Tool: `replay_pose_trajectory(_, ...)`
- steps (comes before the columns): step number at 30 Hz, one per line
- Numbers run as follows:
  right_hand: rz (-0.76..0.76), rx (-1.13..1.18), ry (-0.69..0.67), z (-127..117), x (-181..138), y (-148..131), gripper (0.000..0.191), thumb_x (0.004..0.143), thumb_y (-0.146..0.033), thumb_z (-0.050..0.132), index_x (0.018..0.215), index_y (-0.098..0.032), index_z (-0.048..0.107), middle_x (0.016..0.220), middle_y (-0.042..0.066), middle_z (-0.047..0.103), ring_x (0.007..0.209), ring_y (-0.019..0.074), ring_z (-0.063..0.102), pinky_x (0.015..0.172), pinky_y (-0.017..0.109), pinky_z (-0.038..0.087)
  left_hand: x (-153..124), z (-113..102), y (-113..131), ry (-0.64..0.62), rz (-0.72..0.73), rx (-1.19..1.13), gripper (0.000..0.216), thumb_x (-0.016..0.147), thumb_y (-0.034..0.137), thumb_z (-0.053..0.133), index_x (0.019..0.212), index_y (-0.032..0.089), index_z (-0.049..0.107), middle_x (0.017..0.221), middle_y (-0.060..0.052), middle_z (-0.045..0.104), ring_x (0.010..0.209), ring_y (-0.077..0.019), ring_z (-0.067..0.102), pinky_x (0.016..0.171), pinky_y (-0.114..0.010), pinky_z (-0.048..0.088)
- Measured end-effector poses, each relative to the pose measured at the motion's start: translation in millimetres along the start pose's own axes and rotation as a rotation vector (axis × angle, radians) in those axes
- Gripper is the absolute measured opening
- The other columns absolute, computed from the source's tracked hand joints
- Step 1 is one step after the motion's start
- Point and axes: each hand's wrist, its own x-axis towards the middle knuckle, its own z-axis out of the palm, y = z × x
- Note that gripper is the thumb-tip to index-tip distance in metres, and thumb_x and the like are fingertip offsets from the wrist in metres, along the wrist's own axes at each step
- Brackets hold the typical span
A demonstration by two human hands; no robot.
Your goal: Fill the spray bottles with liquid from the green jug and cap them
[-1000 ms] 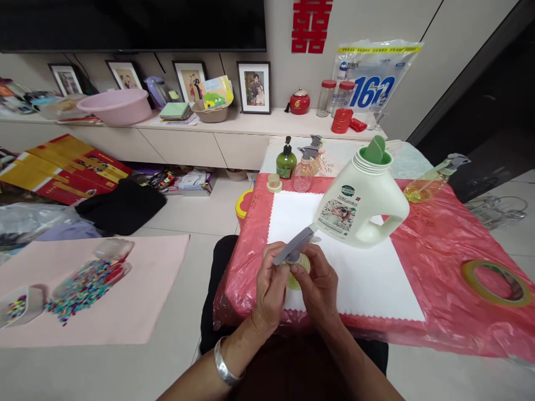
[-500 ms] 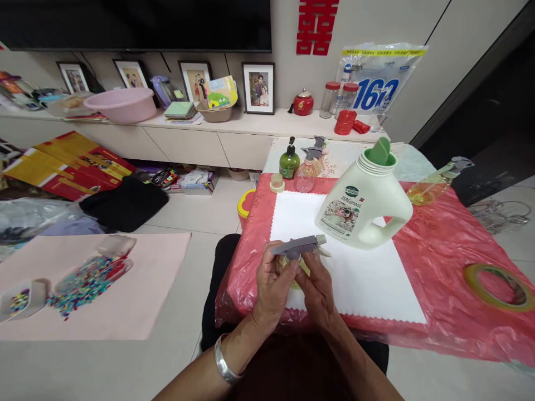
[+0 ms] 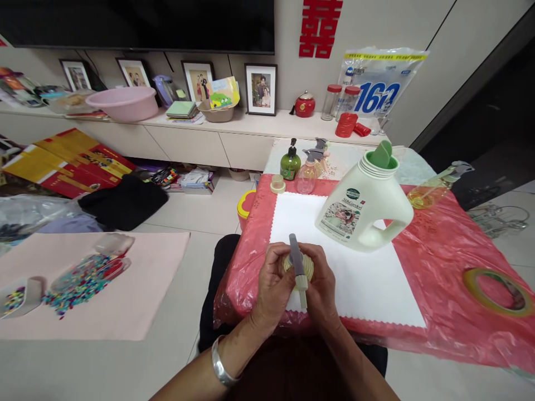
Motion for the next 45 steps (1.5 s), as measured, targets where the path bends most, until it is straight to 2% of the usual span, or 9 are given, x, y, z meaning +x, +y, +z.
replay_pose_trajectory(5, 0.082, 0.009, -0.242, -17.3, 7.4, -4.9, 0.038, 0.101, -0.043, 0.050, 0.134, -0.028, 0.063, 0.131, 0.007, 0.059, 0.125, 0.0227, 0.053, 0.105, 0.038, 0.047, -0.4, -2.7, -0.3, -0.018, 0.024, 0.079, 0.021, 0.086, 0.042, 0.072, 0.100, 0.026, 0.071, 0.102, -0.003, 0.061, 0.098, -0.0200, 0.059, 0.091, -0.035, 0.051)
replay_pose_trajectory(13, 0.094, 0.119, -0.078, -8.7, 3.2, 10.1, 0.025, 0.093, -0.040, 0.065, 0.113, -0.024, 0.064, 0.110, 0.005, 0.063, 0.104, 0.0208, 0.060, 0.093, 0.036, 0.049, -1.4, -12.2, -8.9, -0.104, 0.008, 0.051, 0.027, 0.090, 0.039, 0.069, 0.114, 0.028, 0.072, 0.113, -0.006, 0.061, 0.107, -0.0228, 0.060, 0.091, -0.035, 0.053)
replay_pose_trajectory(17, 0.103, 0.157, 0.000, -5.4, -2.1, 13.7, 0.031, 0.087, -0.039, 0.074, 0.109, -0.025, 0.057, 0.101, 0.001, 0.059, 0.092, 0.0170, 0.058, 0.082, 0.031, 0.051, 7.6, -14.6, -7.8, -0.156, 0.048, 0.110, 0.029, 0.087, 0.047, 0.073, 0.107, 0.026, 0.070, 0.100, -0.005, 0.064, 0.095, -0.0218, 0.061, 0.088, -0.036, 0.052)
replay_pose_trajectory(22, 0.078, 0.100, -0.099, -14.5, -0.8, 7.1, 0.037, 0.095, -0.044, 0.062, 0.128, -0.027, 0.064, 0.119, 0.006, 0.059, 0.111, 0.0215, 0.056, 0.098, 0.036, 0.048, 10.4, -3.3, -6.7, -0.099, 0.062, 0.118, 0.030, 0.084, 0.052, 0.075, 0.088, 0.023, 0.069, 0.092, -0.003, 0.064, 0.091, -0.0219, 0.061, 0.085, -0.037, 0.052)
replay_pose_trajectory(25, 0.060, 0.130, -0.085, -16.7, 0.1, 6.7, 0.029, 0.097, -0.040, 0.059, 0.121, -0.028, 0.070, 0.117, 0.006, 0.059, 0.112, 0.0214, 0.055, 0.098, 0.035, 0.047, 8.0, 0.1, -14.2, -0.050, 0.003, -0.024, 0.029, 0.083, 0.049, 0.078, 0.088, 0.023, 0.067, 0.089, 0.000, 0.063, 0.087, -0.0186, 0.061, 0.083, -0.033, 0.051)
replay_pose_trajectory(30, 0.085, 0.191, 0.047, -5.5, -1.8, 9.5, 0.023, 0.083, -0.032, 0.077, 0.103, -0.025, 0.068, 0.103, 0.003, 0.057, 0.097, 0.0181, 0.057, 0.085, 0.031, 0.049, 2.9, -7.0, -24.6, -0.046, -0.121, -0.111, 0.027, 0.091, 0.047, 0.069, 0.097, 0.021, 0.070, 0.091, -0.002, 0.067, 0.083, -0.0160, 0.062, 0.080, -0.029, 0.051)
replay_pose_trajectory(33, 0.144, 0.213, 0.121, 0.2, -2.1, 7.9, 0.030, 0.076, -0.031, 0.083, 0.097, -0.024, 0.064, 0.098, 0.000, 0.056, 0.090, 0.0152, 0.056, 0.078, 0.027, 0.047, 1.5, -7.8, -21.5, -0.083, -0.080, -0.117, 0.031, 0.089, 0.050, 0.070, 0.099, 0.020, 0.071, 0.094, -0.003, 0.068, 0.089, -0.0176, 0.062, 0.084, -0.030, 0.050)
replay_pose_trajectory(41, 0.075, 0.167, -0.179, -16.9, -0.1, 5.5, 0.035, 0.098, -0.037, 0.059, 0.132, -0.034, 0.065, 0.115, 0.005, 0.051, 0.113, 0.0202, 0.050, 0.098, 0.034, 0.044, 3.9, -1.0, -20.6, -0.085, -0.051, -0.198, 0.035, 0.081, 0.044, 0.081, 0.103, 0.021, 0.068, 0.091, -0.002, 0.069, 0.084, -0.0159, 0.062, 0.079, -0.028, 0.050)
replay_pose_trajectory(45, 0.087, 0.212, -0.117, -18.6, -0.1, 10.7, 0.028, 0.098, -0.036, 0.059, 0.123, -0.033, 0.070, 0.110, 0.004, 0.053, 0.106, 0.0193, 0.052, 0.093, 0.033, 0.045, 4.0, -1.5, -23.1, -0.070, -0.002, -0.142, 0.027, 0.085, 0.045, 0.076, 0.095, 0.021, 0.067, 0.091, -0.002, 0.066, 0.084, -0.0158, 0.061, 0.080, -0.029, 0.050)
